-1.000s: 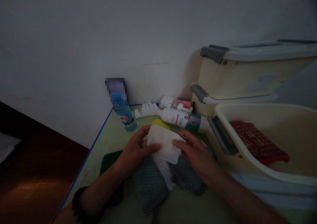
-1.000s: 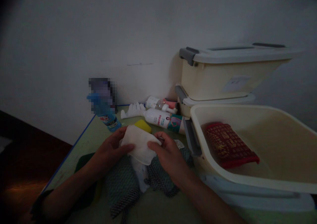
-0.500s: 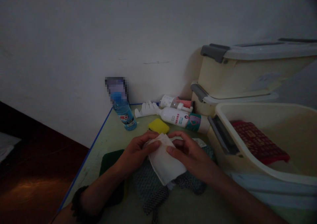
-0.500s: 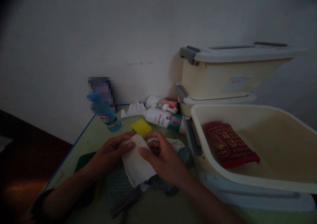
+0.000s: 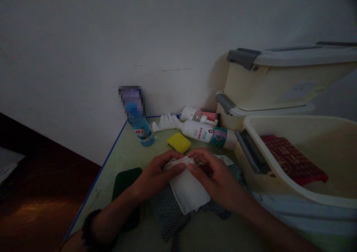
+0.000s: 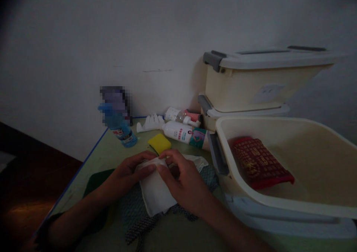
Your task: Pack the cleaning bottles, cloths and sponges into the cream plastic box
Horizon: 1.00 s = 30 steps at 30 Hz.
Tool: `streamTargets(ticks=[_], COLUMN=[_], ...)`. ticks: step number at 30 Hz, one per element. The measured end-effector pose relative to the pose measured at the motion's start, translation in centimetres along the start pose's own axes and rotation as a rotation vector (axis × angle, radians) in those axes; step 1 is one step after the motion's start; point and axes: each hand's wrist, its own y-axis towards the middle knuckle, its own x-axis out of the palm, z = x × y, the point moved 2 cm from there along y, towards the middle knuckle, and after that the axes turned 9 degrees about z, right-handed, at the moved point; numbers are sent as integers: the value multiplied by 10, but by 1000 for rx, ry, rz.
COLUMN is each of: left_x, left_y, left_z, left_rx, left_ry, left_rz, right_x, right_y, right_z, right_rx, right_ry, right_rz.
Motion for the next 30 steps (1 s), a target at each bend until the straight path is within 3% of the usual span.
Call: streamTargets(ticks=[7,13,24,30], left_x=[0,0,2,3], left_y=[-1,-1,0,-1], left_z=[2,-2,4,1], left_rx=[10,-58,18,-72], left_ry=[15,-39,40,26], left_rz=[48,87,44,-6], right_x=[1,-2,-3,-5], right_y=[0,0,2,2], right_z=[0,2,2,-2], right_rx=[43,71,20,-21], right_ry=[-27,-6,-39,-69], right_rz=[-6,42,63,97])
